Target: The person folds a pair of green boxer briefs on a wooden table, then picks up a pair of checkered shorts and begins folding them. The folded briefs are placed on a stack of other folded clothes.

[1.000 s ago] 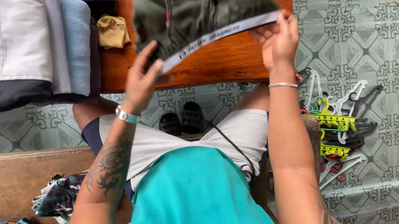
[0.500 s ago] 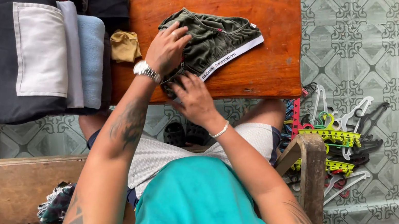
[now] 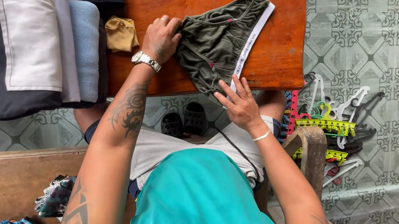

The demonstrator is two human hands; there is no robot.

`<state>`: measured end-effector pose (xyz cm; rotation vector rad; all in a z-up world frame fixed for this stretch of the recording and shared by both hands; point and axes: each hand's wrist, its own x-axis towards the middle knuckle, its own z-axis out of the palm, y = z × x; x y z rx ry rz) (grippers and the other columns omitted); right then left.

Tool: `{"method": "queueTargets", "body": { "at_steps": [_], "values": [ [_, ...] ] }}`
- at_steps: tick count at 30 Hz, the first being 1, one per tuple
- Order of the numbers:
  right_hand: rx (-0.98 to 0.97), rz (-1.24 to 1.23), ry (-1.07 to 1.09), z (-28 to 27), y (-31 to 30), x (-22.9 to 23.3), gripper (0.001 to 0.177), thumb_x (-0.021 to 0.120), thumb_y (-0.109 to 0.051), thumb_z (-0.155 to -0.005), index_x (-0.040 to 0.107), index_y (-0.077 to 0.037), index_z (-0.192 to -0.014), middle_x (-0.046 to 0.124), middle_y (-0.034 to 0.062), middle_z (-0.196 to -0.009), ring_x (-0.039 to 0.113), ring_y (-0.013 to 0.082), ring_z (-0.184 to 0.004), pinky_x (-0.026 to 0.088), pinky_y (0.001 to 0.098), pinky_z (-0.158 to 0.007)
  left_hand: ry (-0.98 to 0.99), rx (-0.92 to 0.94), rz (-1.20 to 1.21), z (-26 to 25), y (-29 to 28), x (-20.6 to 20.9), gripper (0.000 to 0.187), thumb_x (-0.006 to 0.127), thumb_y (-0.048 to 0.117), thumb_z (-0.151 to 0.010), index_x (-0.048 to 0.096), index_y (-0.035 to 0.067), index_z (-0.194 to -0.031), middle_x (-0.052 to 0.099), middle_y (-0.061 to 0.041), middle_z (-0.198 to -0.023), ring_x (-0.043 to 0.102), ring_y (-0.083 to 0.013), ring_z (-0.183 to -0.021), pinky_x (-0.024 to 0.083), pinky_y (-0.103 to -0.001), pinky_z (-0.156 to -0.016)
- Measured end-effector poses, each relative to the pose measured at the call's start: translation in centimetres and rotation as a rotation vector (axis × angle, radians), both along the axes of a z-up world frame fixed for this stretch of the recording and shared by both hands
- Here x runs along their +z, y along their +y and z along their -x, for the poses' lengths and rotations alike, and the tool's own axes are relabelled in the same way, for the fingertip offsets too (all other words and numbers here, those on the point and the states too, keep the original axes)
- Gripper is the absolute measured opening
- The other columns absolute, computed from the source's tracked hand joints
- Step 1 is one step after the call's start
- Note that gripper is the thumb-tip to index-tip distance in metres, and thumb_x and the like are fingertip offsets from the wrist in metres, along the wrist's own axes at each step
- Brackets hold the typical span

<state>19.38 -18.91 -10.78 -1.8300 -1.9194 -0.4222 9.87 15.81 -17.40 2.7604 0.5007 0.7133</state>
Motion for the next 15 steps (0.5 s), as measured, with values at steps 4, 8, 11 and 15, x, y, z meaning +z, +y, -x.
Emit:
{"method": "queueTargets", "body": {
  "at_steps": [4, 8, 11, 15],
  "values": [
    [-0.001, 0.047, 0.065, -0.2, -2.4, 0.5, 0.058, 0.062, -0.014, -0.085, 0.062, -0.017, -0.143, 0.059, 0.0045, -0.152, 0.044, 0.0391, -0.146, 0.025, 0.0547, -0.126, 0.062, -0.002, 0.051, 2.5, -1.2, 5.0, 0.051, 0.082, 0.021, -0.083, 0.058, 0.020, -0.128, 0.054, -0.008, -0.111, 0.061, -0.0350, -0.093, 0.056, -0.049, -0.073],
    [0.010, 0.081, 0.238, 0.5, -3.9, 1.7, 0.047, 0.058, -0.023, -0.099, 0.061, -0.010, -0.144, 0.060, 0.0088, -0.149, 0.045, 0.0391, -0.145, 0.031, 0.0512, -0.123, -0.153, -0.362, -0.158, 5.6, -5.2, 7.3, 0.040, 0.074, 0.038, -0.093, 0.071, 0.013, -0.123, 0.067, -0.014, -0.125, 0.060, -0.0356, -0.126, 0.049, -0.046, -0.101],
    [-0.001, 0.071, 0.500, 1.0, -4.2, 3.6, 0.038, 0.063, -0.020, -0.100, 0.067, -0.008, -0.136, 0.067, 0.0076, -0.138, 0.052, 0.0352, -0.140, 0.032, 0.0486, -0.122, -0.163, -0.462, -0.164, 8.9, -7.8, 7.2, 0.073, 0.072, 0.064, -0.086, 0.069, 0.006, -0.131, 0.067, -0.018, -0.137, 0.057, -0.0374, -0.136, 0.042, -0.049, -0.113],
    [-0.159, 0.134, 1.042, -0.3, -5.4, 2.4, 0.030, 0.062, -0.015, -0.102, 0.073, -0.009, -0.128, 0.078, 0.0090, -0.108, 0.057, 0.0326, -0.133, 0.038, 0.0488, -0.118, -0.090, -0.378, -0.049, 12.1, -8.9, 5.7, 0.073, 0.084, 0.036, -0.077, 0.063, 0.011, -0.142, 0.063, -0.012, -0.145, 0.054, -0.0306, -0.140, 0.035, -0.047, -0.118]
  ]
}}
